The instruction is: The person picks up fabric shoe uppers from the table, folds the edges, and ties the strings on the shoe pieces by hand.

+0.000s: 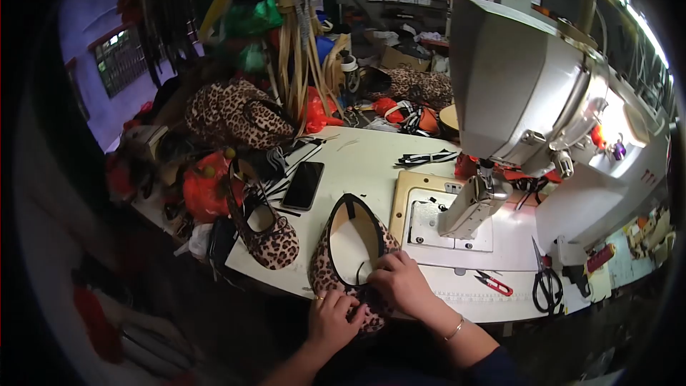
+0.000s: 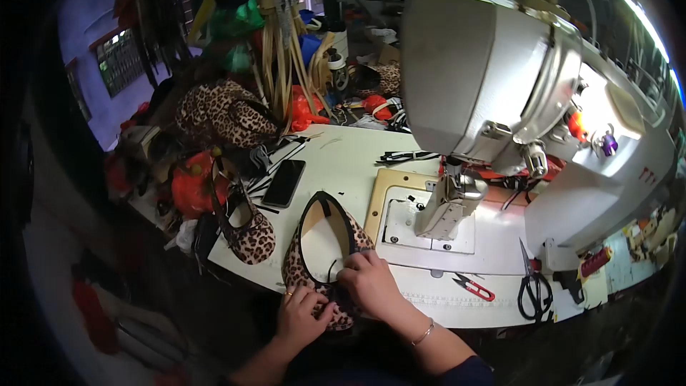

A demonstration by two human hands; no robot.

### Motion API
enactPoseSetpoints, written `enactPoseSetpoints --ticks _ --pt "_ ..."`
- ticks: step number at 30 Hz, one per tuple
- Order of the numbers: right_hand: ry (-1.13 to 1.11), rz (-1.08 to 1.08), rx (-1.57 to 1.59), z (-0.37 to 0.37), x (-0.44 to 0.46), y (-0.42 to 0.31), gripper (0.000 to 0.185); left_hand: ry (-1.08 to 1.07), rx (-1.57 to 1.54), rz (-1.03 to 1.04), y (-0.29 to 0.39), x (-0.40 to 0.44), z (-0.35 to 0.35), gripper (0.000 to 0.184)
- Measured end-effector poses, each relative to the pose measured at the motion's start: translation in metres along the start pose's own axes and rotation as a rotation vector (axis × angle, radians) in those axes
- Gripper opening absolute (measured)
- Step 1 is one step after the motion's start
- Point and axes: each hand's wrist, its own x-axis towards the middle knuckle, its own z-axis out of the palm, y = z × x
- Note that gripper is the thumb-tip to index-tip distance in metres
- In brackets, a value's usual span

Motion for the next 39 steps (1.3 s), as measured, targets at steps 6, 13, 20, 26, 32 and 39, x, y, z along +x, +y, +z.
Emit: enactPoseSetpoints --ticks 6,13,20,26,32,39 --pt "-0.129 0.024 -0.137 0.013 -0.002 0.002 0.013 -0.058 -0.048 0.017 -0.006 -0.007 -0.004 0.018" --pt "0.214 0.118 0.115 0.004 -0.014 -0.004 0.012 -0.024 -0.445 -0.345 -0.010 0.008 -0.032 0.021" --pt "0.241 0.123 0.042 -0.003 -0.047 -0.035 0.027 -0.055 -0.322 -0.145 -0.014 0.027 -0.012 0.011" --pt "0.237 0.083 0.025 0.011 -0.048 -0.025 0.023 -0.088 -0.313 -0.202 -0.015 0.025 -0.008 0.010" --pt "0.167 -0.036 -0.071 0.008 -0.051 -0.021 0.020 0.071 -0.285 -0.321 -0.022 0.021 0.003 0.013" --pt "0.198 -0.071 -0.120 0.012 -0.056 -0.021 0.021 -0.047 -0.381 -0.367 -0.011 0.031 -0.020 0.008"
